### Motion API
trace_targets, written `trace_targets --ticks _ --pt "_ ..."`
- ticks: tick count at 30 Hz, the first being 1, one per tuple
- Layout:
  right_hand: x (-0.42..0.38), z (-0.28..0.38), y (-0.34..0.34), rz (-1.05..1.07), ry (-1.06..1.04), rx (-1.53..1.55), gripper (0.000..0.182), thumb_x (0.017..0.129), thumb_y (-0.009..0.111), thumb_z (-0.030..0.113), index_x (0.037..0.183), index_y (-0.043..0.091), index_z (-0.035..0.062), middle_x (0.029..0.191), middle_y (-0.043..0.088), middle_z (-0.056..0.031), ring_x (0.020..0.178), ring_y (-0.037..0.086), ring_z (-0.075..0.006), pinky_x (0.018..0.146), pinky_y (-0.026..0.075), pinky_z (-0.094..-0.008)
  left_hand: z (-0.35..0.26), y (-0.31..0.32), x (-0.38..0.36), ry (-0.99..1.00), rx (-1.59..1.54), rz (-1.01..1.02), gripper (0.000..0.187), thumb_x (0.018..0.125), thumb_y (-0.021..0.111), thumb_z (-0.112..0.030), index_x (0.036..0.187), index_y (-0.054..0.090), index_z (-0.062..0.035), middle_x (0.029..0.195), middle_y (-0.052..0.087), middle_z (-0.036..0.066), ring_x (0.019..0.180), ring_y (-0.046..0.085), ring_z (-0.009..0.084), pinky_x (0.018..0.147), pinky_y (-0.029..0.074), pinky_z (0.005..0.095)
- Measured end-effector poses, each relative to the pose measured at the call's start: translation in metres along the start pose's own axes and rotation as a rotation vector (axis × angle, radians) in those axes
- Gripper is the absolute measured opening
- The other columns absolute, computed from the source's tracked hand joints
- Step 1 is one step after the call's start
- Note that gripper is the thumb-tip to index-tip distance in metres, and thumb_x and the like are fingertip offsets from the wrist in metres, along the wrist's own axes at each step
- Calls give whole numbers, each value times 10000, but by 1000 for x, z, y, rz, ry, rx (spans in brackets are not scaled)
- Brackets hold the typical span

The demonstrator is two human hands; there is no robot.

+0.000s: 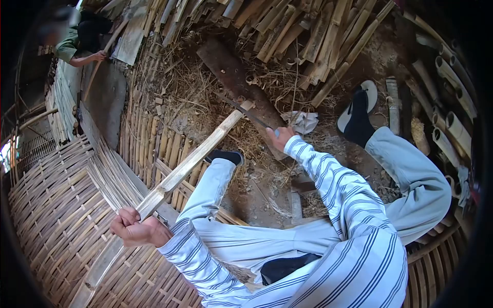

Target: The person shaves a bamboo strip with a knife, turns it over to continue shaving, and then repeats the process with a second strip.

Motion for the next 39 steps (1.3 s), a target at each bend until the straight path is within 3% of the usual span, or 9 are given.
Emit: trace_targets --ticks 7,8,15,20,27,31,33,35,39 --pt "25 -28 31 -13 23 12 733 883 311 615 1003 632 -34 1088 574 -301 1113 489 -431 991 372 -451 2 -2 1 -13 -9 -28 271 783 455 -60 577 292 -124 464 228 -6 431 223 95 460 145 252" --pt "-6 -16 4 149 101 11 765 870 285 655 1216 546 25 1292 462 -256 1208 450 -367 1062 298 -438 5 -2 4 -27 -39 -14 268 783 454 -57 579 294 -125 466 225 -6 431 222 94 459 146 252" --pt "-11 -26 -19 93 64 -39 727 883 309 612 1154 583 -6 1184 535 -279 1171 471 -384 1028 351 -420 20 -13 16 -62 -114 85 262 835 461 -102 634 296 -133 480 199 -25 439 185 80 454 149 246" --pt "-35 0 -36 -266 -218 102 607 889 421 531 818 614 -40 670 593 -285 712 610 -447 713 484 -507 18 -15 11 -53 -82 54 265 842 463 -111 631 303 -133 485 184 -23 448 190 84 460 141 252" --pt "-28 38 -36 -330 -344 178 520 908 469 460 674 536 0 530 514 -229 508 546 -400 518 430 -450 25 -18 17 -108 -162 77 292 830 480 -108 613 286 -129 486 176 -22 450 195 90 463 145 256" --pt "46 -45 29 -367 -148 -104 653 895 368 572 861 656 -13 794 623 -285 840 607 -425 781 478 -462 13 -11 9 -58 -77 62 283 825 466 -105 612 281 -129 482 181 -21 447 192 89 455 155 251" --pt "57 -61 36 -168 87 -72 775 854 339 656 1092 611 -30 1162 535 -311 1103 497 -444 980 381 -465 12 -5 9 -64 -143 55 285 832 455 -105 612 277 -131 480 184 -20 446 190 88 451 160 247" --pt "37 -41 13 8 134 26 792 857 328 658 1166 564 -32 1208 493 -329 1133 467 -457 1010 344 -476 15 -18 16 -79 -162 83 289 835 443 -90 610 268 -137 480 188 -20 437 186 85 440 156 244" --pt "12 -15 -16 -217 -71 73 734 872 356 616 988 638 -51 975 607 -300 1003 555 -433 921 423 -453 8 3 8 -20 -156 65 280 819 446 -62 609 275 -136 488 183 -25 428 195 82 442 140 245"
Point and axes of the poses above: each hand's wrist, its own x-axis towards the middle knuckle, its own y-axis out of the palm, z = x × y, the point moved 8 cm from there along x, towards the middle knuckle
